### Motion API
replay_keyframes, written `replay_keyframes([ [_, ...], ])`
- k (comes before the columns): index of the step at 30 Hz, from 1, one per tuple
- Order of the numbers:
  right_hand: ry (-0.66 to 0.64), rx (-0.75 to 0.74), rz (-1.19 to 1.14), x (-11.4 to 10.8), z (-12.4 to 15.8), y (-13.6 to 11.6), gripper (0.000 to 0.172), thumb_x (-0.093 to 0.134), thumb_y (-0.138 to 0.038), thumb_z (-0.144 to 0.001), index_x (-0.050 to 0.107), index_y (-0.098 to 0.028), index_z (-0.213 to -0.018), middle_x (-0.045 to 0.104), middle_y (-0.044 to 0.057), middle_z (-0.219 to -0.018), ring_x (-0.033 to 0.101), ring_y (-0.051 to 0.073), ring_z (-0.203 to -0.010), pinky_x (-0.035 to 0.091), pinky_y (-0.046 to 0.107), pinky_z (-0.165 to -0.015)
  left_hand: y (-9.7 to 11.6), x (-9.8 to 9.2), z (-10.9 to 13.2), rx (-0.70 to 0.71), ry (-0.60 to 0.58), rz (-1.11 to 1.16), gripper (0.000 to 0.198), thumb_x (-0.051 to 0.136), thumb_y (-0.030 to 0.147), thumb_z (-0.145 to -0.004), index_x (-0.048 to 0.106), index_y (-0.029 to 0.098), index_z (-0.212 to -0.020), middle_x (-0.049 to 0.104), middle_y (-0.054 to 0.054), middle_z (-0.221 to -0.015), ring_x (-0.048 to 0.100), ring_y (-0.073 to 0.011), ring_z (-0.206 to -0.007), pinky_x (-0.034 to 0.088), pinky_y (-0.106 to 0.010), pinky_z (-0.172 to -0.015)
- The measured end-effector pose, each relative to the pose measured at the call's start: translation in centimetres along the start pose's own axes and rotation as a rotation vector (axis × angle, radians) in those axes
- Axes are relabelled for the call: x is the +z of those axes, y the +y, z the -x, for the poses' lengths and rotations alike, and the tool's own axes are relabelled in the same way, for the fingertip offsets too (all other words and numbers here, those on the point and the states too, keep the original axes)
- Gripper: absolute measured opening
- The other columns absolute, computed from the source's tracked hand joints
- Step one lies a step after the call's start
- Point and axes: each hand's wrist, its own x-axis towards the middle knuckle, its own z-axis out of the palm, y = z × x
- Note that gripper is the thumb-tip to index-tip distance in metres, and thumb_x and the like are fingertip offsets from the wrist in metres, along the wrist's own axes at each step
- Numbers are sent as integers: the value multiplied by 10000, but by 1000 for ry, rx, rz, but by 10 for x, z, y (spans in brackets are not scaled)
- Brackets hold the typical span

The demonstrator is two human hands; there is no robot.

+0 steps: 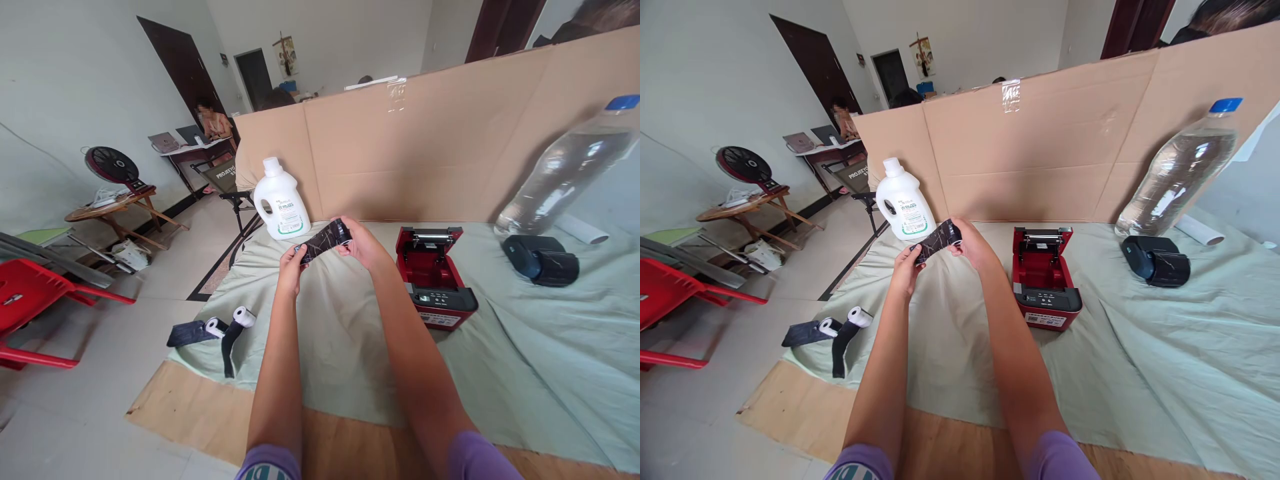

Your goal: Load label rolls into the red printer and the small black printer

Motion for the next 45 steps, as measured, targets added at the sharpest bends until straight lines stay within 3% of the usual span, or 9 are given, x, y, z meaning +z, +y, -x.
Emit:
replay_keyframes([
  [5, 64, -50, 151, 5, -2, 4, 190, 632, -286, -768, 528, -237, -919, 482, -45, -703, 359, 77, -468, 219, 237, -441, -6, -2, -1, -1, 7, -107, 392, 794, 529, -666, 649, 185, -785, 574, 18, -750, 486, -92, -675, 380, -178, -582],
  [10, 183, -162, 412, 11, -5, 11, 278, 659, -271, -723, 532, -229, -967, 615, -11, -879, 563, 148, -755, 454, 283, -695, -8, -4, -1, -44, 41, -133, 403, 788, 543, -640, 628, 193, -760, 547, 24, -726, 487, -98, -674, 378, -191, -598],
  [15, 77, -303, 550, 8, -6, 10, 254, 596, -259, -760, 650, -196, -1000, 680, 44, -1075, 599, 223, -1054, 432, 375, -973, -10, -3, 0, -35, 52, -151, 377, 761, 535, -666, 622, 197, -759, 541, 23, -740, 484, -98, -685, 372, -191, -604],
  [22, 1, -270, 531, 10, -1, 5, 245, 579, -255, -823, 680, -188, -1036, 715, 57, -1111, 625, 219, -1050, 452, 361, -948, -15, 3, -5, 63, 84, -208, 326, 688, 511, -750, 627, 192, -786, 579, 1, -773, 511, -115, -695, 389, -215, -622],
  [26, -37, -283, 539, 13, 0, 4, 178, 568, -270, -847, 681, -183, -955, 733, 55, -1032, 644, 208, -986, 472, 337, -896, -7, 10, -4, 307, 358, -396, 260, 711, 377, -756, 635, 189, -919, 598, -23, -896, 520, -125, -736, 427, -252, -705],
  [29, 72, -307, 546, 12, -6, 9, 169, 559, -266, -849, 656, -183, -958, 726, 60, -1014, 649, 203, -969, 478, 341, -892, 17, 19, 7, 590, 516, -489, 193, 655, 345, -838, 618, 196, -955, 586, -5, -844, 517, -122, -724, 433, -253, -739],
  [31, 167, -323, 569, 12, -11, 13, 148, 553, -262, -842, 632, -182, -937, 716, 62, -983, 650, 203, -941, 485, 352, -882, 35, 27, 17, 648, 391, -491, 168, 592, 361, -896, 627, 201, -933, 584, 13, -743, 533, -121, -677, 441, -245, -700],
  [35, 236, -333, 551, 20, -18, 21, 140, 558, -285, -829, 614, -187, -913, 696, 59, -964, 642, 201, -904, 500, 357, -850, 55, 41, 28, 519, 80, -563, 150, 663, 339, -845, 675, 189, -833, 695, -21, -789, 644, -149, -738, 501, -261, -727],
  [45, 152, -231, 323, 28, -4, 9, 224, 724, -337, -705, 720, -184, -869, 702, 48, -832, 613, 183, -771, 472, 309, -662, 53, 35, 20, 317, -59, -232, 461, 843, 389, -664, 728, 135, -1032, 760, -116, -1025, 718, -259, -979, 571, -406, -912],
])
